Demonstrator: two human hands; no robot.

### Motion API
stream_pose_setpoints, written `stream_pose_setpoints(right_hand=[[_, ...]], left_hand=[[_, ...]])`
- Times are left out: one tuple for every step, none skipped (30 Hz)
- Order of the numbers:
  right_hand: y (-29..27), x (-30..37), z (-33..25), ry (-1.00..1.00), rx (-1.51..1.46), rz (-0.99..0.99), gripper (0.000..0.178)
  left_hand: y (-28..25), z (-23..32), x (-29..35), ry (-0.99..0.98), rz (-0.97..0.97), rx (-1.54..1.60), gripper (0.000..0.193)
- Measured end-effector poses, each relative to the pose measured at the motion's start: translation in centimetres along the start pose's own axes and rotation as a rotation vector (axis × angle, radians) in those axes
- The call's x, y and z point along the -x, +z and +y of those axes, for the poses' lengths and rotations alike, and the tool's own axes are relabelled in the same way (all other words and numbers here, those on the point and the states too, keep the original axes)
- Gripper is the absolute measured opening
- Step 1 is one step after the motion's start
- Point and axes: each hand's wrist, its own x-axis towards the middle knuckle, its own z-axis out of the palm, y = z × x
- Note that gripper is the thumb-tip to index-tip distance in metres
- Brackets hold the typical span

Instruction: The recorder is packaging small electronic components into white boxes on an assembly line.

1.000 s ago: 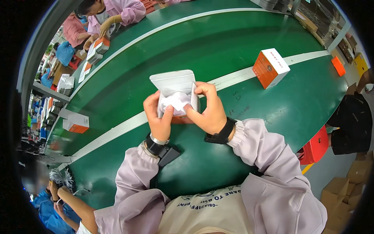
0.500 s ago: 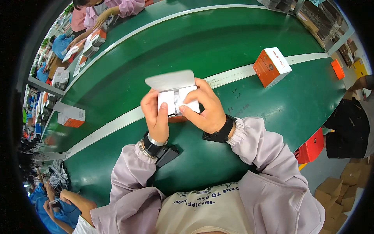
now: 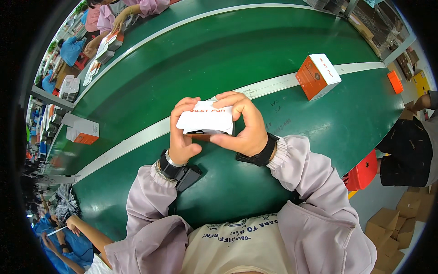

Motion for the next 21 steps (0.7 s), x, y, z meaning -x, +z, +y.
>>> stream_pose_setpoints(right_hand=[[-0.1,0.0,0.0,0.000,-0.001,-0.001,0.044],[-0.3,-0.1,-0.2,-0.006,0.032,-0.034,0.044],[-0.6,-0.2,-0.3,-0.013,0.065,-0.066,0.045],[-0.6,-0.3,-0.3,-0.019,0.098,-0.099,0.045],[-0.5,-0.2,-0.3,-0.018,0.097,-0.101,0.045],[-0.2,-0.1,-0.4,-0.019,0.071,-0.071,0.044],[0.1,0.0,-0.5,-0.020,0.044,-0.042,0.043],[0.3,0.1,-0.5,-0.021,0.017,-0.013,0.043],[0.4,0.1,-0.6,-0.019,0.017,-0.015,0.043],[0.6,0.0,-0.7,-0.027,0.044,-0.003,0.041],[0.7,-0.1,-0.8,-0.035,0.072,0.008,0.040],[0.8,-0.2,-1.0,-0.043,0.099,0.019,0.039],[0.9,-0.3,-1.2,-0.042,0.098,0.017,0.039],[1.0,-0.3,-1.6,-0.055,0.176,-0.017,0.038],[1.1,-0.3,-2.0,-0.069,0.256,-0.050,0.037],[1.1,-0.3,-2.2,-0.083,0.335,-0.084,0.036],[1.1,-0.3,-2.2,-0.082,0.334,-0.085,0.036],[1.1,-0.3,-2.2,-0.100,0.358,-0.086,0.034],[1.1,-0.3,-2.2,-0.117,0.383,-0.087,0.033],[1.1,-0.3,-2.2,-0.135,0.407,-0.088,0.031],[1.1,-0.3,-2.2,-0.134,0.405,-0.089,0.031]], left_hand=[[0.0,0.0,0.0,0.002,0.000,0.028,0.043],[-0.1,0.0,0.1,0.001,0.001,0.027,0.043],[-0.2,-0.1,0.2,-0.017,-0.006,0.024,0.044],[-0.4,-0.2,0.3,-0.035,-0.013,0.021,0.045],[-0.5,-0.2,0.3,-0.053,-0.020,0.019,0.046],[-0.5,-0.3,0.3,-0.054,-0.018,0.020,0.046],[-0.5,-0.3,0.3,-0.037,-0.029,0.016,0.046],[-0.6,-0.4,0.3,-0.020,-0.040,0.012,0.046],[-0.5,-0.4,0.3,-0.003,-0.050,0.008,0.046],[-0.5,-0.4,0.2,-0.004,-0.048,0.008,0.046],[-0.3,-0.3,0.2,-0.003,-0.028,0.006,0.045],[-0.2,-0.3,0.2,-0.002,-0.009,0.004,0.044],[-0.1,-0.2,0.2,0.000,0.010,0.002,0.043],[-0.2,-0.2,0.2,-0.002,0.012,0.002,0.043],[-0.2,-0.1,0.2,-0.015,0.030,-0.026,0.041],[-0.2,-0.1,0.2,-0.029,0.048,-0.054,0.039],[-0.2,-0.1,0.3,-0.043,0.066,-0.082,0.037],[-0.2,-0.1,0.3,-0.044,0.068,-0.081,0.037],[-0.2,-0.2,0.3,-0.021,0.087,-0.086,0.033],[-0.2,-0.3,0.3,0.002,0.107,-0.092,0.030],[-0.2,-0.2,0.2,0.025,0.126,-0.097,0.027]])
